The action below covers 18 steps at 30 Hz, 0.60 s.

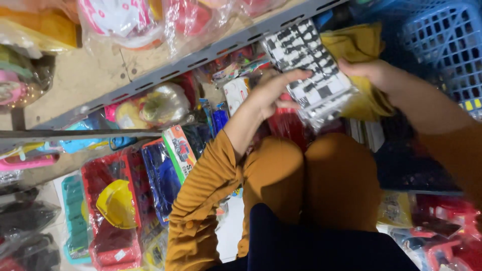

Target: Wiping dust off children's books and toy packaging with a yellow cloth in a stockroom.

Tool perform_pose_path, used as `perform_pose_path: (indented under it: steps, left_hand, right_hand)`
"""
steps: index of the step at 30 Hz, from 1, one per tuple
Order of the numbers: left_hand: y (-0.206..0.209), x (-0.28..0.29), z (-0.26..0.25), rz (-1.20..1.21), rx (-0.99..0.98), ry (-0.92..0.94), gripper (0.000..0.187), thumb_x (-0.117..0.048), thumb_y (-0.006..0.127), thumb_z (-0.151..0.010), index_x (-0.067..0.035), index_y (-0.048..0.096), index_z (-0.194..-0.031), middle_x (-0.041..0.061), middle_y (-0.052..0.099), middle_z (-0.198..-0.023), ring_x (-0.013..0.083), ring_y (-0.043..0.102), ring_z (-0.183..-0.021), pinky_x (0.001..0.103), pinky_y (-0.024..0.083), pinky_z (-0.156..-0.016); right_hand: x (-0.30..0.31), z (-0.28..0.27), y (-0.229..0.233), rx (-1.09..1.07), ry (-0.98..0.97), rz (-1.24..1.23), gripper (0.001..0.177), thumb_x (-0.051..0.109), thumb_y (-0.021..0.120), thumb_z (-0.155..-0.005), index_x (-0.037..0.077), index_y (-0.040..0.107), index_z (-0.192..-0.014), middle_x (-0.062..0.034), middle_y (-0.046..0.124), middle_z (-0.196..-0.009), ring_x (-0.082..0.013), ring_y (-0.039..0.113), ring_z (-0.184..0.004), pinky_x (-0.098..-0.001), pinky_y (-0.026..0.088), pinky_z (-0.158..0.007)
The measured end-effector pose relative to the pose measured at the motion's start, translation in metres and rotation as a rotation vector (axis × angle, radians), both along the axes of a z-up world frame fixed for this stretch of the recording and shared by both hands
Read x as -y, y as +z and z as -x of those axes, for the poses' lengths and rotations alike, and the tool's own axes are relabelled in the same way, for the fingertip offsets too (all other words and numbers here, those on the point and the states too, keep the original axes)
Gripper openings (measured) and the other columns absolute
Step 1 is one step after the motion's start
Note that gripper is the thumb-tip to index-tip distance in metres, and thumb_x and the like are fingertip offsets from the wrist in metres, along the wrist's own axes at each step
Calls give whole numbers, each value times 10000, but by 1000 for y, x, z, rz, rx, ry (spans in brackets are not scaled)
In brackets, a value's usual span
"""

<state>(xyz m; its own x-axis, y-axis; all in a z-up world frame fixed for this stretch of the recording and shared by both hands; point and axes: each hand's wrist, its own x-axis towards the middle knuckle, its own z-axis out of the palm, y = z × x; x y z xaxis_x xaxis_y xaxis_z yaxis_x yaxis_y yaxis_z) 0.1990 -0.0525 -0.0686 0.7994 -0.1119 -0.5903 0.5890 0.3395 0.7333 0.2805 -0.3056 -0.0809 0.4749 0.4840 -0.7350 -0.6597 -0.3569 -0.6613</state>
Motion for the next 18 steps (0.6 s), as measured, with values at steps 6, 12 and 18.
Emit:
perform_pose_path:
  steps: [6,12,18]
  left_hand:
    - [39,51,39,171,32,30,606,-196,826,-784,-18,567,-1302,143,716,-1197,304,749,-990,507,679,-686]
    - [61,92,116,400,-19,-98,631,-243,809,-856,-68,568,-1412,50,626,-1378,206,595,-1252,502,596,-876]
    - [36,80,159,320,91,20,836,-341,758,-941,-115,322,-1618,112,553,-1500,243,533,-1354,427,513,-986]
  right_hand:
    - [36,42,73,84,109,651,688,537,572,-963,37,600,-1436,-187,466,-1500,-307,374,-1387,-501,270,-1111]
    - [115,93,70,3,-138,350,684,229,749,-822,100,579,-1472,-172,724,-1357,-325,671,-1214,-514,496,-1002]
    - [96,116,102,-76,-108,242,678,115,776,-774,96,592,-1426,-146,765,-1257,-302,712,-1095,-475,534,-927]
